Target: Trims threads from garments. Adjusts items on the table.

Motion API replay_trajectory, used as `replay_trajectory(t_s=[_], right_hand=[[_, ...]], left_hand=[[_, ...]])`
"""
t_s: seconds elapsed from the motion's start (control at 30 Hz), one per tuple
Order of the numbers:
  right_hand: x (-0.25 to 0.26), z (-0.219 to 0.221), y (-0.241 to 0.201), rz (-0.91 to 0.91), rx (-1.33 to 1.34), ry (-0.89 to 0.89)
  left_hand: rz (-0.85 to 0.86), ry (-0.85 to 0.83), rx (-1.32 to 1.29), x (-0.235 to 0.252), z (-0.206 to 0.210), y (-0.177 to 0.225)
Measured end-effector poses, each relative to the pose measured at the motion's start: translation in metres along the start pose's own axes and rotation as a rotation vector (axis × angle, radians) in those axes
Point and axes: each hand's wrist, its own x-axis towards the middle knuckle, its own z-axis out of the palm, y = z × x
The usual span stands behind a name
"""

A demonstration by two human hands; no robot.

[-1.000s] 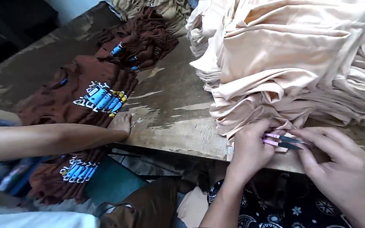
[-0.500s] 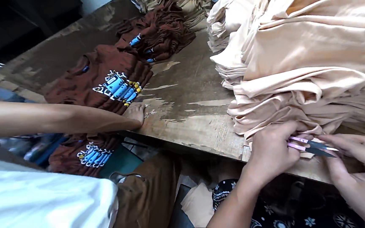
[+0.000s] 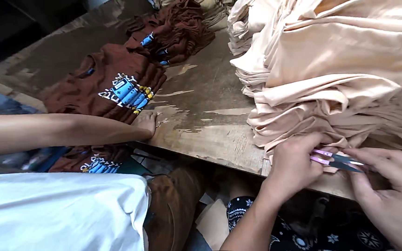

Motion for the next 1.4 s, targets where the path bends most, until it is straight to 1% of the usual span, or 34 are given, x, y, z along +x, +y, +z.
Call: replay_trajectory(t_s=[0.27,0.43,0.53,0.67,0.97,1.13,1.3,1.4], right_hand=[[0.002,-0.005,-0.009,0.023,-0.032,-0.018],[0.008,-0.012,-0.022,0.038,-0.031,-0.028],[0.007,-0.01,-0.021,0.08,0.024,-0.02],[0.01,-0.008,-0.016,0.088,0.083,-0.001],[0.012,-0.016,-0.017,0.169,0.247,-0.084],[0.011,-0.014,-0.016,0.16,0.271,-0.081],[0.01,-0.011,-0.015,0.14,0.221,-0.063],[0.009,-0.011,-0.016,0.136,0.221,-0.052]], left_hand=[[0.01,0.005,-0.009,-0.001,0.001,0.001],[0.002,-0.077,-0.012,-0.004,-0.006,0.0],[0.042,-0.061,-0.067,0.003,0.0,-0.01],[0.049,-0.077,-0.051,0.004,-0.002,-0.016],[0.026,-0.089,0.025,-0.003,-0.006,-0.006],[0.021,-0.072,0.028,-0.003,-0.005,-0.011],[0.021,-0.062,0.001,0.0,-0.004,-0.012],[0.016,-0.086,0.056,-0.004,-0.007,-0.009]])
